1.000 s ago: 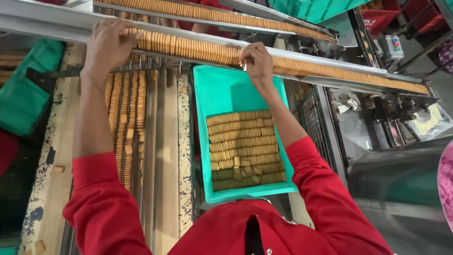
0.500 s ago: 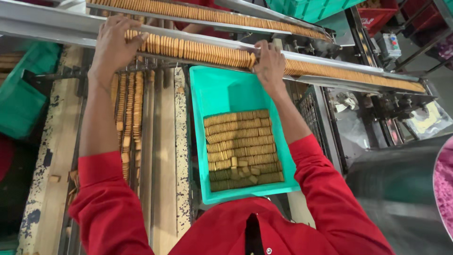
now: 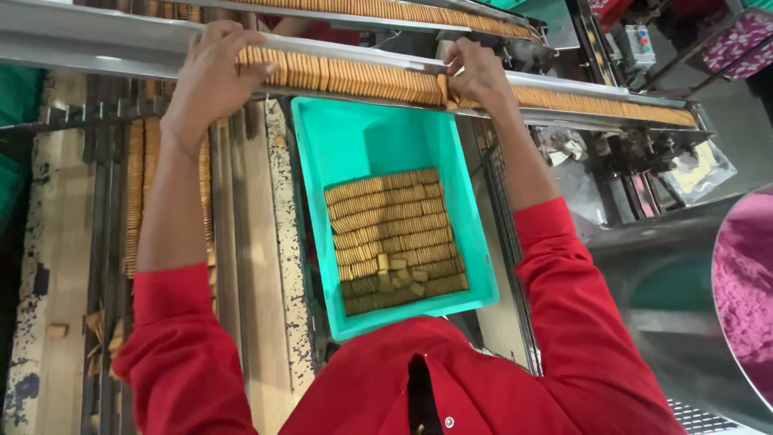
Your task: The person gathers stacks of biscuits from a conveyor belt by hand and places them into plastic bins.
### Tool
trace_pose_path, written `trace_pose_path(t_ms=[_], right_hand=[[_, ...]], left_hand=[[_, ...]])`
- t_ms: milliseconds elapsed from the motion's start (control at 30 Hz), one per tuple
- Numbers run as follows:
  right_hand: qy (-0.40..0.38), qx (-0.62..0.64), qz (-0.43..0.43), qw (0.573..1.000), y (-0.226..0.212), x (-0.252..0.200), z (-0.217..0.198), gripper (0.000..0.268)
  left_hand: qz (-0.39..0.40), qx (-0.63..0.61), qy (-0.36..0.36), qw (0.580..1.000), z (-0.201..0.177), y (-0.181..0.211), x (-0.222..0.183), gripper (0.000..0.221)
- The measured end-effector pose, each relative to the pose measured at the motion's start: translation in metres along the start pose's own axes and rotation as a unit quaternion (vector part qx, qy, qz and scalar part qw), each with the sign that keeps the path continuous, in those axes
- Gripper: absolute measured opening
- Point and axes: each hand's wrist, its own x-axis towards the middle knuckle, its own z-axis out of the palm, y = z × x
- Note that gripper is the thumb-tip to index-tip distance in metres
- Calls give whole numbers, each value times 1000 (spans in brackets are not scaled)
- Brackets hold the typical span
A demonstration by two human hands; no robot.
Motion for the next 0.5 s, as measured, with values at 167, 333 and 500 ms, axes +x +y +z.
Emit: trace_pose_path(t_ms=[167,333,500], right_hand=[[12,-56,-50,997,7,-4,4,31],[-34,-174,-39,983,10,6,17,34],[-58,-214,-26,975,18,10,11,38]], left_hand=[[-1,-7,-16,1000,-1,7,1,41],[-34,-17,-51,998,0,10,4,42],[-68,-11,-93,993,14,25,11,47]])
